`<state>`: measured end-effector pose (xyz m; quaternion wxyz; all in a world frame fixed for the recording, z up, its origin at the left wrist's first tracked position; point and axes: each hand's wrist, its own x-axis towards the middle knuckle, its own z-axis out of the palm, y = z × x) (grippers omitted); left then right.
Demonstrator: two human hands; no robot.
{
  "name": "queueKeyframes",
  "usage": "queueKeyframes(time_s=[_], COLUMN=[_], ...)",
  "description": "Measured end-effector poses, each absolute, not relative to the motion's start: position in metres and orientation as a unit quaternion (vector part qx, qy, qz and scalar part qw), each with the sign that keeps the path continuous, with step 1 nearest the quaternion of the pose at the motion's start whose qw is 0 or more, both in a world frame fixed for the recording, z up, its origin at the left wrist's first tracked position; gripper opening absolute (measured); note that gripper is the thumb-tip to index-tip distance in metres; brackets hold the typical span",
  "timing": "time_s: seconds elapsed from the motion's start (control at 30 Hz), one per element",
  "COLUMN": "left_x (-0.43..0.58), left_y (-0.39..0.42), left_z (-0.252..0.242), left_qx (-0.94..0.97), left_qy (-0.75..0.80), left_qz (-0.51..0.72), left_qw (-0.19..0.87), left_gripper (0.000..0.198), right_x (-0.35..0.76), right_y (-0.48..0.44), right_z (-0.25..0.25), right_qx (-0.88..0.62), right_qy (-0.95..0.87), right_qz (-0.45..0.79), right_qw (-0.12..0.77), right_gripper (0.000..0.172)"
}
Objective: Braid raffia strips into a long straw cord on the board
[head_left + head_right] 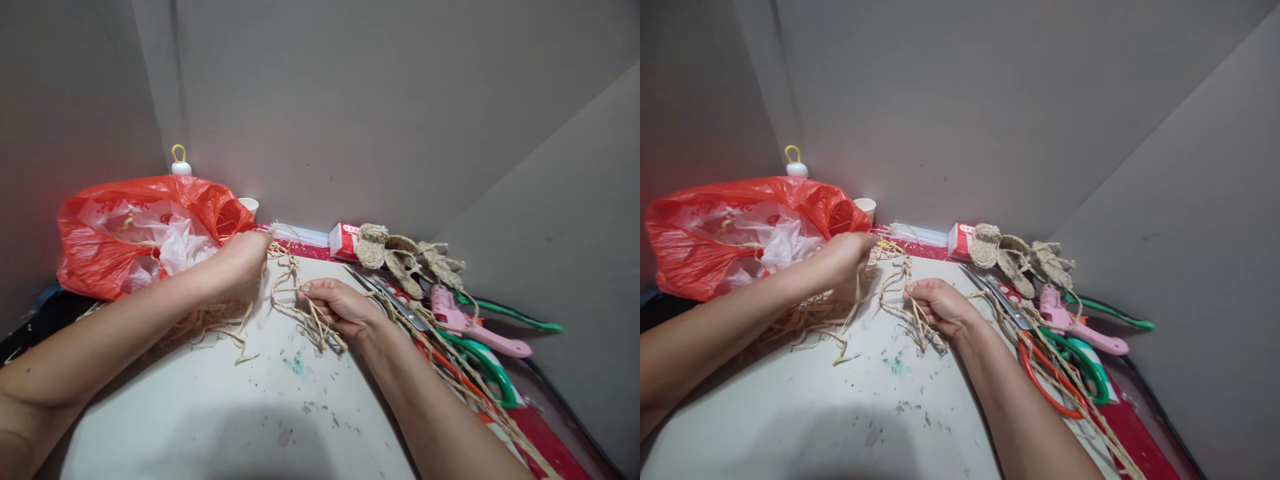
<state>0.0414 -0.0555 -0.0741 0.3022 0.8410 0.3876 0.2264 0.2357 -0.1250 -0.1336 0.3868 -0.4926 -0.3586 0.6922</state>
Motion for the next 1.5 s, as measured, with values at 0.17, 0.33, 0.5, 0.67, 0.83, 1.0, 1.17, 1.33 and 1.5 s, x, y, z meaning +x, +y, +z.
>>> queueKeyframes(time_s=[0.17, 0.33, 0.5, 0.67, 0.83, 1.0, 1.17, 1.33, 1.5], left_x=[0.067, 0.087, 0.085, 0.08, 0.079, 0.078, 0.076, 0.076, 0.076], left_y=[-0.089, -0.094, -0.084, -0.077, -0.074, -0.077, -0.073, -0.068, -0.072], left_z=[-0.098, -0.126, -0.124, -0.126, -0.127, -0.12, -0.124, -0.126, -0.126], left_qx=[0.819, 0.658, 0.637, 0.655, 0.666, 0.659, 0.644, 0.657, 0.656], left_qy=[0.353, 0.412, 0.422, 0.407, 0.397, 0.385, 0.385, 0.376, 0.373], left_qz=[0.299, 0.194, 0.162, 0.144, 0.145, 0.142, 0.154, 0.138, 0.161], left_qw=[0.34, 0.599, 0.625, 0.62, 0.614, 0.631, 0.644, 0.639, 0.636], left_gripper=[0.029, 0.02, 0.024, 0.021, 0.016, 0.017, 0.019, 0.019, 0.017], right_x=[0.235, 0.234, 0.235, 0.235, 0.235, 0.238, 0.237, 0.237, 0.24], right_y=[-0.124, -0.123, -0.123, -0.124, -0.125, -0.125, -0.127, -0.128, -0.128], right_z=[-0.134, -0.136, -0.139, -0.139, -0.137, -0.136, -0.134, -0.133, -0.132], right_qx=[-0.48, -0.476, -0.487, -0.503, -0.518, -0.528, -0.537, -0.544, -0.545], right_qy=[-0.37, -0.38, -0.389, -0.412, -0.431, -0.441, -0.444, -0.452, -0.463], right_qz=[0.695, 0.698, 0.692, 0.675, 0.657, 0.647, 0.644, 0.638, 0.632], right_qw=[0.386, 0.376, 0.364, 0.348, 0.337, 0.328, 0.316, 0.304, 0.298], right_gripper=[0.024, 0.024, 0.026, 0.029, 0.029, 0.028, 0.028, 0.029, 0.028])
